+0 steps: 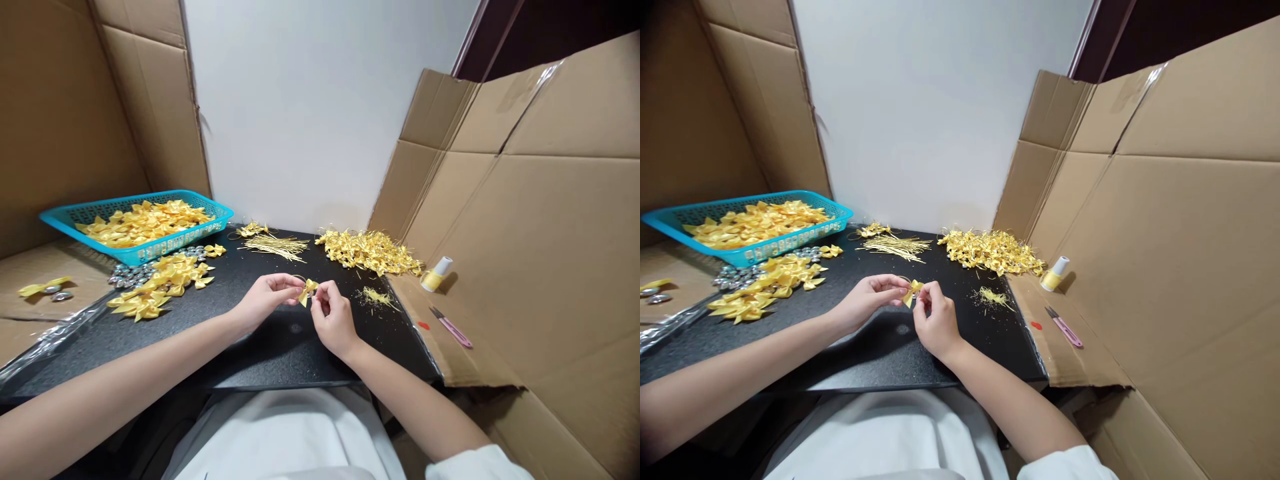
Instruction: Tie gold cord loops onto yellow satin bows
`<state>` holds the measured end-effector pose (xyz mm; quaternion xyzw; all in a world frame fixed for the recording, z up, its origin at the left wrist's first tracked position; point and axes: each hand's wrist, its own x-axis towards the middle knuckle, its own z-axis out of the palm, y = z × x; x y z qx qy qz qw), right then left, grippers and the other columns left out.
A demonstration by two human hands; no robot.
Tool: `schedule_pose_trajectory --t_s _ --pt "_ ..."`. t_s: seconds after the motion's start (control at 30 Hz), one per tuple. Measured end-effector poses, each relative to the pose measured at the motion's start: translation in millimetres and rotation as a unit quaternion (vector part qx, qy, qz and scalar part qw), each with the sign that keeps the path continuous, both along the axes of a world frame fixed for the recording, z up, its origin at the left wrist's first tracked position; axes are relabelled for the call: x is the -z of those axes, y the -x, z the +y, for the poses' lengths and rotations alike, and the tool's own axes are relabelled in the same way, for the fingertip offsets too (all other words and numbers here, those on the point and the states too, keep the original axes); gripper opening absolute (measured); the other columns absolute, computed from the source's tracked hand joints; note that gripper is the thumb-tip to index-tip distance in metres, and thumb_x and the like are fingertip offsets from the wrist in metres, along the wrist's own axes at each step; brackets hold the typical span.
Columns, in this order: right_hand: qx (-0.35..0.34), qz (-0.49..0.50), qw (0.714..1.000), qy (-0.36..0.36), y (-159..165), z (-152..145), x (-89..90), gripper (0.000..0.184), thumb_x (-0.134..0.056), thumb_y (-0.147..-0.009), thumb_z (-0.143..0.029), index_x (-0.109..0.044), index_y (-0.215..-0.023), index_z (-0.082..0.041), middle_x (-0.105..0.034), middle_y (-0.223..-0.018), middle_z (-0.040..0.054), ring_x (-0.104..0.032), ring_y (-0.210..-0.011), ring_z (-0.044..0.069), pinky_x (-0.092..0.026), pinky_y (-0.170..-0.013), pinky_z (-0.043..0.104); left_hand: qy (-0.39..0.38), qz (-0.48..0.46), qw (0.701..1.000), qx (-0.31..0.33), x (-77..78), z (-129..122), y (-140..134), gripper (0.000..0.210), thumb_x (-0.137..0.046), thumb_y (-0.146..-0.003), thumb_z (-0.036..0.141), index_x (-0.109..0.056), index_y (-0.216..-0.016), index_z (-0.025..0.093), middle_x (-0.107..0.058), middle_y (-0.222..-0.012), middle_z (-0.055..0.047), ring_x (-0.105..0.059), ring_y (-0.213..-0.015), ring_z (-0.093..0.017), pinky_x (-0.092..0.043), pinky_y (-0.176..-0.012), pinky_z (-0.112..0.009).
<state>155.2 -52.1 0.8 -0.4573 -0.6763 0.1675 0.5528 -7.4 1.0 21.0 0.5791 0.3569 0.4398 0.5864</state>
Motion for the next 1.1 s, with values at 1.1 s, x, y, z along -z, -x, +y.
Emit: schedule_pose_trajectory --t_s 1.1 --pt "-0.216 0.365 0.889 0.174 3.5 13.8 3.6 0.04 -0.077 -0.072 -0.04 -0.042 -0.081 -0.024 -0.059 -0.062 -0.0071 -0.054 -0.055 0.01 -0.039 -0.055 0.022 0.035 -0.133 0.99 0.031 3.7 2.9 -3.1 0.04 -0.093 -0.051 0.027 -0.071 -0.083 0.017 -0.073 -0.084 -0.002 -0.066 -0.079 -0.016 -0.05 -0.077 -0.03"
